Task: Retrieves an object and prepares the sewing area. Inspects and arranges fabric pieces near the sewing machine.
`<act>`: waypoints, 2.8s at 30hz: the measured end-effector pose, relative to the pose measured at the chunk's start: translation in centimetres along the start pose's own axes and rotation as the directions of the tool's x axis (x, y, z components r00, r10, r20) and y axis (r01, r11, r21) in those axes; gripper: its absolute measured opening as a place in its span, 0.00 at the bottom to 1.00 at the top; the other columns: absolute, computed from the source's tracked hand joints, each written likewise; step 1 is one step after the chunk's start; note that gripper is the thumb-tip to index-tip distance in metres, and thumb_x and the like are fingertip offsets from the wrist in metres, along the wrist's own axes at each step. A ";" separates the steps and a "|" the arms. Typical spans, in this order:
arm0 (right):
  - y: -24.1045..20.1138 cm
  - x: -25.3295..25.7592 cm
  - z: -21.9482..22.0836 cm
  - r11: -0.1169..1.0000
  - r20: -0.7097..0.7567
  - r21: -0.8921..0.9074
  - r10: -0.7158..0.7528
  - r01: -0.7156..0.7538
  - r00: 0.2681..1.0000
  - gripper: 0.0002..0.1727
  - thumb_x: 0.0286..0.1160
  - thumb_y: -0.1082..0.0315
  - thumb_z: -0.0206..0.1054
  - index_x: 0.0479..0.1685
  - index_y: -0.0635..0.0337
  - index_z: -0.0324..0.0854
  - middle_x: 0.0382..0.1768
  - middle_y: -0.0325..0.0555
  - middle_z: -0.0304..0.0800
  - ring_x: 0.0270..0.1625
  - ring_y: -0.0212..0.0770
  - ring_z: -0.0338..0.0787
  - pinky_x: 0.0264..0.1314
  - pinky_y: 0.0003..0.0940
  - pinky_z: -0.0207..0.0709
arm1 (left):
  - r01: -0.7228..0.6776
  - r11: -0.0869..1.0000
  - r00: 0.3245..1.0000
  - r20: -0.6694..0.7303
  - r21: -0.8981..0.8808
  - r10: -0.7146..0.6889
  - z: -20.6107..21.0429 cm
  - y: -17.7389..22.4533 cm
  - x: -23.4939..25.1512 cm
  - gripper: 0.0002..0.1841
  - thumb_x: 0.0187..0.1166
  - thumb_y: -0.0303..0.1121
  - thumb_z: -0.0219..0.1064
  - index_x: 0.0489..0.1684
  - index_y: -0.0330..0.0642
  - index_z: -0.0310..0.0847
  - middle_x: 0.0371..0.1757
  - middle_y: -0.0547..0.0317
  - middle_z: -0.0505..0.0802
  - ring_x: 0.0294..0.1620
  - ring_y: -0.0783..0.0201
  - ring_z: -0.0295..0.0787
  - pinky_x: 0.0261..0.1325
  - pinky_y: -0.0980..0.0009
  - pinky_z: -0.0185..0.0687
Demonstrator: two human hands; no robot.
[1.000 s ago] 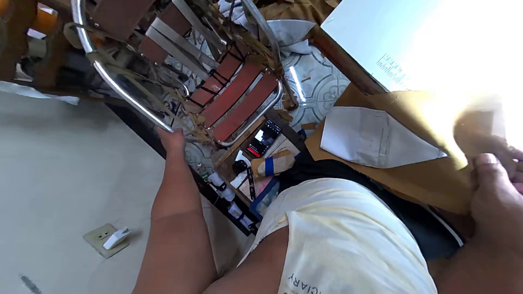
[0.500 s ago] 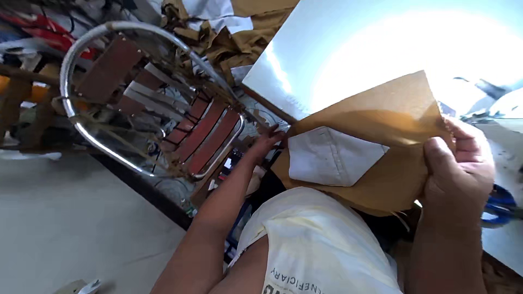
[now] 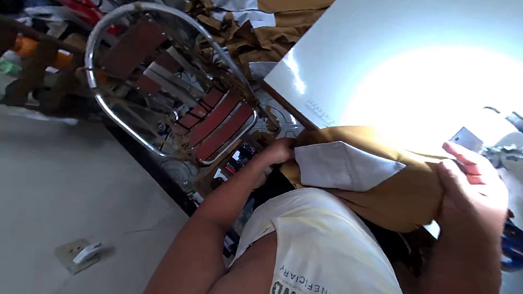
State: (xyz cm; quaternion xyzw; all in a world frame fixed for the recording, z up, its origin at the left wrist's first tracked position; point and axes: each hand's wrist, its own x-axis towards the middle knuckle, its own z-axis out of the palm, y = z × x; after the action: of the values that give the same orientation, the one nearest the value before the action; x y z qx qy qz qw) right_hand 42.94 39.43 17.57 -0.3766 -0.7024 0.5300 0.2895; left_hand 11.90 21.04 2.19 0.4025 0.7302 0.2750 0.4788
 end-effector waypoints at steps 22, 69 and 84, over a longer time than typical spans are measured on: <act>-9.9 14.2 27.7 0.834 0.599 -0.448 0.013 0.321 0.801 0.37 0.85 0.48 0.63 0.89 0.53 0.61 0.79 0.57 0.76 0.69 0.50 0.88 0.68 0.52 0.84 | 0.004 0.819 0.346 -0.768 -0.574 -0.539 -17.6 -23.4 -20.9 0.23 0.86 0.42 0.66 0.73 0.40 0.74 0.58 0.47 0.91 0.54 0.58 0.92 0.59 0.54 0.89; 2.6 2.8 10.6 0.588 0.152 -0.773 -0.193 0.238 0.969 0.23 0.84 0.60 0.56 0.61 0.73 0.81 0.66 0.76 0.79 0.74 0.60 0.79 0.76 0.45 0.72 | 0.490 0.864 0.613 -0.658 -0.117 -0.437 -19.8 -26.2 5.5 0.21 0.91 0.44 0.53 0.68 0.39 0.82 0.63 0.42 0.91 0.68 0.47 0.87 0.75 0.44 0.75; 2.4 2.8 10.7 0.564 0.147 -0.790 -0.205 0.240 0.968 0.22 0.82 0.60 0.57 0.63 0.71 0.80 0.69 0.73 0.78 0.76 0.59 0.77 0.78 0.47 0.71 | 0.504 0.857 0.749 -0.548 0.107 -0.372 -17.5 -24.0 8.7 0.21 0.85 0.50 0.64 0.65 0.46 0.86 0.64 0.46 0.91 0.69 0.45 0.86 0.72 0.38 0.77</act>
State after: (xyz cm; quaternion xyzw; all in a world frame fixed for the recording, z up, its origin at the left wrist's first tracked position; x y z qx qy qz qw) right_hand 33.27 36.52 12.40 -0.3646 -0.9123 0.1236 0.1398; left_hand -13.88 15.57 -13.99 0.1877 0.9325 0.1566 0.2658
